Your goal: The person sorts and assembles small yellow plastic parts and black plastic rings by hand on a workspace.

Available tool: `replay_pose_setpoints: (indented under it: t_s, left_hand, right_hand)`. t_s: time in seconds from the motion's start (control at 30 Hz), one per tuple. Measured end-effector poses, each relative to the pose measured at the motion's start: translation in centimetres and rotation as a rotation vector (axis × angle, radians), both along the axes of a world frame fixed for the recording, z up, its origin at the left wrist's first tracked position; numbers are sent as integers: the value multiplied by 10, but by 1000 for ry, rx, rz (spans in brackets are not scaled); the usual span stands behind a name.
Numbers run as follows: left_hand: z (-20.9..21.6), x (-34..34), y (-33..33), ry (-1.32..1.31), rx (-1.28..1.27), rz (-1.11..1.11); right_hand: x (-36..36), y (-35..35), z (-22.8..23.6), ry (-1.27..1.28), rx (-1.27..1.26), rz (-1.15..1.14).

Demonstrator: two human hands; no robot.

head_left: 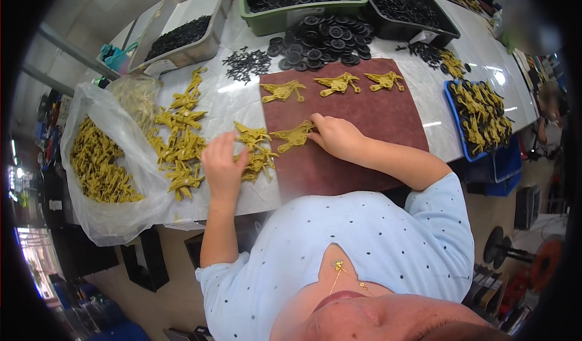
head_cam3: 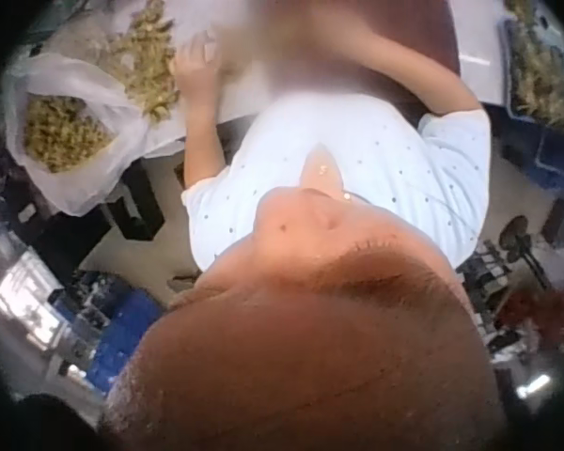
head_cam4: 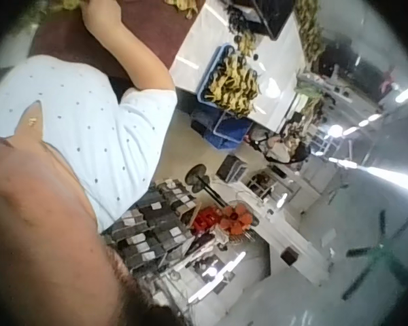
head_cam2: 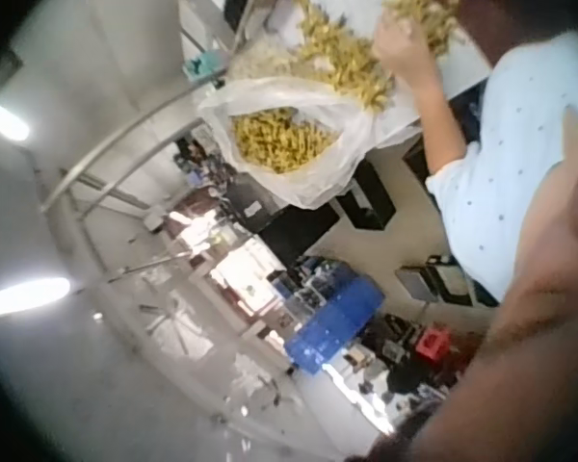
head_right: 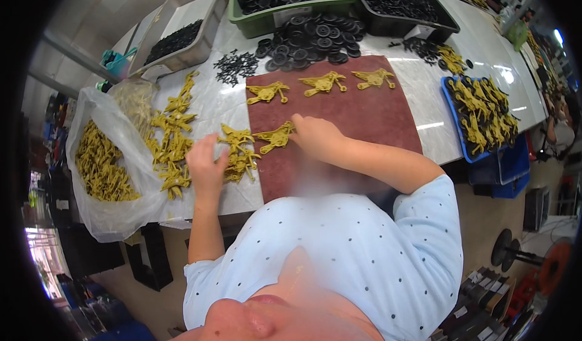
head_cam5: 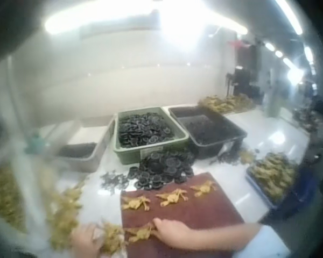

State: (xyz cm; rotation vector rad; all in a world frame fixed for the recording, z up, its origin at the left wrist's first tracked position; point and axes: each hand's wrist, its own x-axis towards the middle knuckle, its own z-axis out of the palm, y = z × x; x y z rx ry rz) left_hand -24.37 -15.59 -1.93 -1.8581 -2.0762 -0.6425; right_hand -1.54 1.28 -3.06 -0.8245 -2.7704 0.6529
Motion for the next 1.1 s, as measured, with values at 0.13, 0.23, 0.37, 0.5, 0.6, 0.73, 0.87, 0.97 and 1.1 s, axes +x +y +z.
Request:
replay_pose_setpoints:
  t_s: [0.13, 0.23, 0.37, 0.5, 0.6, 0.73, 0.87, 0.97, 1.1]
  left_hand:
    - [6, -47, -14, 10, 64, 485]
    - [6, -64, -15, 15, -7, 626]
    - [13, -69, -14, -22, -86, 549]
    - [22, -75, -12, 44, 44, 542]
    - [49, -68, -8, -162, 187, 450]
    - [86, -21, 7, -906, 200, -11]
    - [80, 9, 28, -930, -48, -197]
    - [75, 35, 37, -607, 77, -108]
    - [62, 55, 50, -423, 312, -219]
  right_hand:
    - [-5, -4, 23, 72, -165, -97]
    - [-10, -5, 31, 201, -105, -77]
    - [-15, -8, 37, 247, -153, -53]
    - [-24, -11, 41, 391, -133, 24]
    - [-38, -12, 46, 581, -116, 137]
    - [-56, -11, 60, 613, -256, 277]
    - [-50, -18, 78, 417, -746, 283]
    - [-40, -27, 77, 542, -482, 213]
    - [-19, -24, 62, 748, -283, 45]
